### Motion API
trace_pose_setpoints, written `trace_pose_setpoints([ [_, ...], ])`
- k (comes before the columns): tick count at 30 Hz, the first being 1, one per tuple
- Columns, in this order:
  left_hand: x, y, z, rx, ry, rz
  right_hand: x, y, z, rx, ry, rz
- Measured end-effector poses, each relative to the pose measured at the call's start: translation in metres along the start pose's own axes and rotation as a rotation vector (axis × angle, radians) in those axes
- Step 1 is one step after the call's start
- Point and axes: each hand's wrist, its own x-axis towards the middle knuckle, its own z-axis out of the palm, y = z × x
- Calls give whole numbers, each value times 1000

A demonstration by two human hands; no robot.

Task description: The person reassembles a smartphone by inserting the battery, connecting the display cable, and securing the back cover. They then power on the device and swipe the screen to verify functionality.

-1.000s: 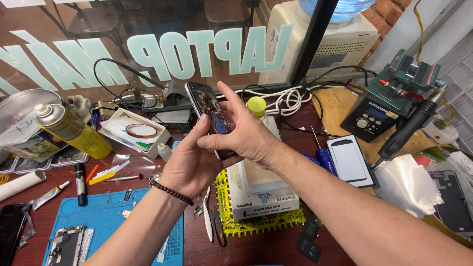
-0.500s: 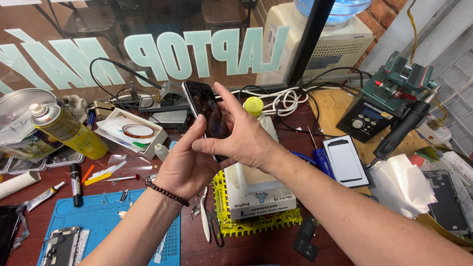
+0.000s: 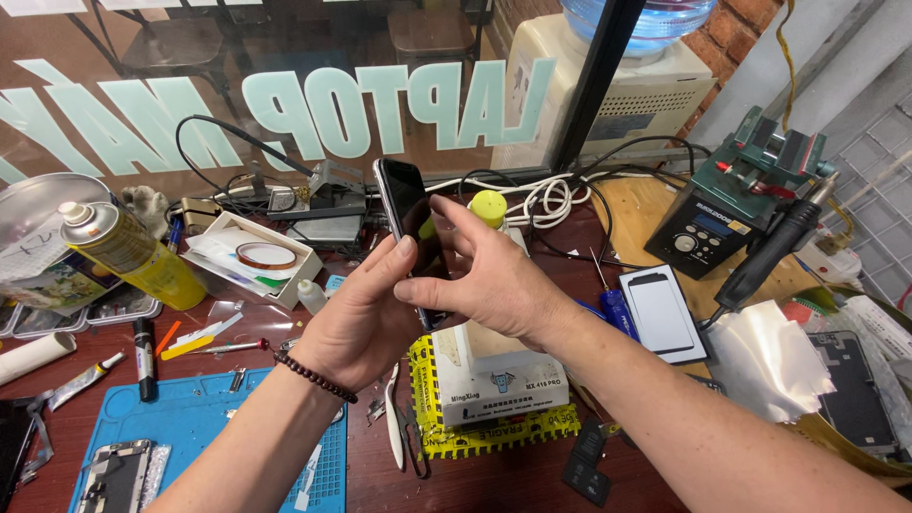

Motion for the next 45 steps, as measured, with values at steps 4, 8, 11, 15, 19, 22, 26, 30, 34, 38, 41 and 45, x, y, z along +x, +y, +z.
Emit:
trace_pose_setpoints([
  [4, 0, 0, 1, 36, 27, -15, -4, -9, 3, 8, 30, 202],
  [8, -1, 1, 1, 82, 80, -42, -5, -15, 3, 73, 20, 200],
  [11, -2, 1, 2, 85, 77, -52, -5, -16, 1, 74, 4, 257],
  [15, -2, 3, 3, 109, 63, -37, -5, -14, -2, 168, -30, 224],
  [19, 1, 4, 5, 175, 127, -42, -4, -10, -5, 194, -37, 195],
  [22, 2, 6, 9, 208, 183, -34, -5, -6, -7, 228, -80, 150],
  [26, 3, 9, 17, 344, 252, -81, -6, -4, -10, 225, -92, 170],
  [30, 6, 24, 18, 746, 372, -178, -7, -5, -11, 304, -99, 190],
  [34, 10, 32, 16, 756, 404, 29, -9, -8, -11, 362, -110, 253],
  [38, 17, 39, 11, 540, 371, 218, -8, -11, -8, 331, -105, 300],
  [41, 22, 43, 6, 502, 337, 251, -8, -13, -7, 332, -123, 296],
  [45, 26, 43, 2, 483, 305, 224, -10, -11, -3, 295, -102, 322],
])
